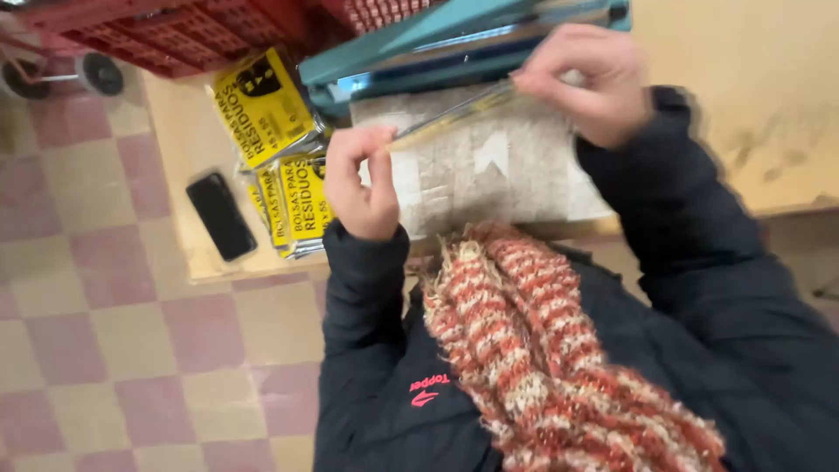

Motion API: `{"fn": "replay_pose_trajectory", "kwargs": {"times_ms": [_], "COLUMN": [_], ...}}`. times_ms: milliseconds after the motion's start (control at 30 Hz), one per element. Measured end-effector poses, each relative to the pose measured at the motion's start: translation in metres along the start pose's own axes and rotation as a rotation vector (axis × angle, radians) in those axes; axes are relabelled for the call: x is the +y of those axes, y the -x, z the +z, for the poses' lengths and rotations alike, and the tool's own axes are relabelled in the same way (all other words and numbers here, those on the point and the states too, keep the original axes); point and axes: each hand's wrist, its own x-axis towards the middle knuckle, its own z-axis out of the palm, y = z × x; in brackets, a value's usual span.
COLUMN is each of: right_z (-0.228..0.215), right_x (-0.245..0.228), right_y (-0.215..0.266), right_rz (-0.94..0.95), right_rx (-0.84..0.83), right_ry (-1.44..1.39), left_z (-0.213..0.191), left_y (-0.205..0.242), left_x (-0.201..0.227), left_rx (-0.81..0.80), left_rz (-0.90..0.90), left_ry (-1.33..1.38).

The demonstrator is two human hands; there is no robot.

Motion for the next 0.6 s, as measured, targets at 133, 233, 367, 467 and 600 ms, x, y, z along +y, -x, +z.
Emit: {"fn": "replay_pose_trajectory", "kwargs": {"times_ms": [133, 233, 367, 467, 600], "right_z": [-0.018, -0.015, 0.023, 0.045, 0.069], "right_x": [-0.013, 0.022, 0.088, 0.158, 0.206], "right_y": [0.005, 0.013, 0.02, 0.007, 0.004], "right_rz": [-0.195, -0.028, 0.38, 0.526, 0.379], "right_rx": [-0.127, -0.088, 0.01, 0.1, 0.246], "right_ry": [-0.06, -0.256, -0.238, -0.251, 0.069], "left_z": [0.003, 0.029, 0.054, 0.079, 0.093], "left_y": [0.021, 0.024, 0.03, 0.02, 0.019], "left_x": [-0.021, -0.062, -0.151, -0.203, -0.251], "left_rx": [-0.001, 0.104, 0.065, 0.104, 0.066], "left_rz": [-0.11, -0.203, -0.335, -0.451, -0.514], "left_ry": [0.05, 0.072, -0.008, -0.048, -0.46]}}
